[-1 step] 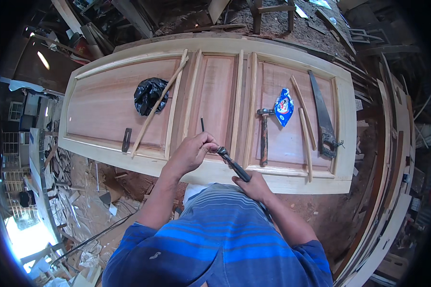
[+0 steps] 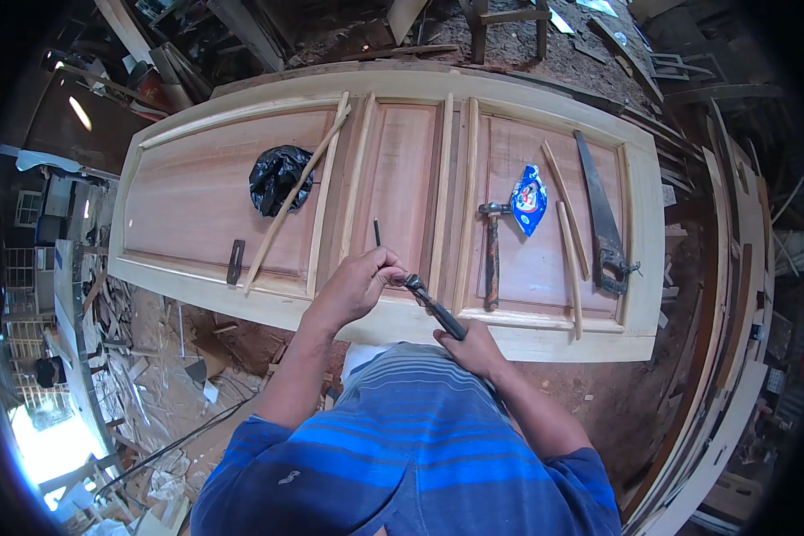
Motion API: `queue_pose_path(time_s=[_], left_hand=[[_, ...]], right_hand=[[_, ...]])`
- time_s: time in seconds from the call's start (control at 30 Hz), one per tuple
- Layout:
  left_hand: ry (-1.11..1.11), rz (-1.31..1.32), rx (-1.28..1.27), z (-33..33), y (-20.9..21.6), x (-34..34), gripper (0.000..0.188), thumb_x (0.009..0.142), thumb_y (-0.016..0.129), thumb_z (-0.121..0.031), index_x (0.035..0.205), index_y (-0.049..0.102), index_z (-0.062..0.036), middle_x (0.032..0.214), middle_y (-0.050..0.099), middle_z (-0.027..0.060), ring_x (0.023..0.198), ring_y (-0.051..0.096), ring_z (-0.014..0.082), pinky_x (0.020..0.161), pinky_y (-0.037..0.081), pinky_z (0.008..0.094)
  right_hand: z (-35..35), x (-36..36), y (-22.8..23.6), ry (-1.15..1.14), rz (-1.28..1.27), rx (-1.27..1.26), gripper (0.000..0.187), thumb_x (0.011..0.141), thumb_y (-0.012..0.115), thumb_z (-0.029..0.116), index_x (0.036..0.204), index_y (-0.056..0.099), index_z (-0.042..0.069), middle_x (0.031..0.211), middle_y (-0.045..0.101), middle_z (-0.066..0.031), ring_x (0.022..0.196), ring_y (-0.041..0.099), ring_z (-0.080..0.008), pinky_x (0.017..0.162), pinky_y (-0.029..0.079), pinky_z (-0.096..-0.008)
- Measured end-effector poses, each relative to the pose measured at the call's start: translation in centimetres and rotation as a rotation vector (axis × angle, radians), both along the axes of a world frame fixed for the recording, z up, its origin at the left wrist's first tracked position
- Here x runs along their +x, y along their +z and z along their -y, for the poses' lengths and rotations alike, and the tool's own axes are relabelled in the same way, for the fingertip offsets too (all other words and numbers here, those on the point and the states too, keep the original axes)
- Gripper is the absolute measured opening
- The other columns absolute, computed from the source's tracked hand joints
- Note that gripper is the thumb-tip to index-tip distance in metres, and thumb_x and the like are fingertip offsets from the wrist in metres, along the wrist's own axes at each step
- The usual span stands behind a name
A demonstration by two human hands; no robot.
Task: The person assembles a wood door by positioning decorative trim pieces and securing them with nails using a hammer. The person handles the trim, a pencil for marking, and utilizes pincers to straighten or hold nails before hammering them into the door frame.
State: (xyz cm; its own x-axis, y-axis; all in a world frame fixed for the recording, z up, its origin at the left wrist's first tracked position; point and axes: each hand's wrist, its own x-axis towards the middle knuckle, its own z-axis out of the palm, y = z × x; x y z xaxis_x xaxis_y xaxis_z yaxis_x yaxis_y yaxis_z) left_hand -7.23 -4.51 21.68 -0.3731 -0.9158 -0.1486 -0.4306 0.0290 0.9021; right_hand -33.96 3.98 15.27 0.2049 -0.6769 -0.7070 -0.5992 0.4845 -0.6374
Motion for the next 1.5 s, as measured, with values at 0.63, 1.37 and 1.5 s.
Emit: queue_pose_path(time_s=[0.63, 1.37, 1.5], left_hand=[[0.343, 0.095, -0.076, 2.0, -10.8, -1.3, 0.018, 0.104, 0.073, -0.016, 0.103, 0.077, 0.0018, 0.097, 0.078, 0.0176, 0.09, 0.077, 0.0296, 0.083, 0.06, 0.0403], [1.136, -0.03, -0.053, -5.6, -19.4, 8.6, 0.024, 0.105, 0.075, -0.018, 0.119, 0.075, 0.0016, 0.1, 0.078, 0.0083, 0.088, 0.072, 0.0147, 0.081, 0.059, 0.0305], [1.116, -0.048, -0.061, -5.2, -20.5, 7.3, 0.023, 0.105, 0.074, -0.015, 0.122, 0.075, 0.0016, 0.105, 0.08, 0.0106, 0.094, 0.076, 0.0158, 0.083, 0.061, 0.0307]], right_hand=[[-1.2, -5.7, -7.5, -0.386, -0.435, -0.34, 0.046, 0.101, 0.073, 0.047, 0.106, 0.075, 0.001, 0.096, 0.076, -0.0283, 0.096, 0.074, -0.0505, 0.084, 0.055, -0.0572], [3.6, -5.4, -10.6, -0.169, -0.505, -0.844, 0.059, 0.094, 0.083, 0.03, 0.139, 0.06, 0.0, 0.123, 0.069, -0.022, 0.115, 0.067, -0.0432, 0.1, 0.054, -0.0497], [6.1, -5.3, -13.0, -0.101, -0.536, -0.645, 0.05, 0.094, 0.079, 0.025, 0.133, 0.062, -0.001, 0.118, 0.07, -0.0252, 0.111, 0.069, -0.0445, 0.099, 0.055, -0.0503]])
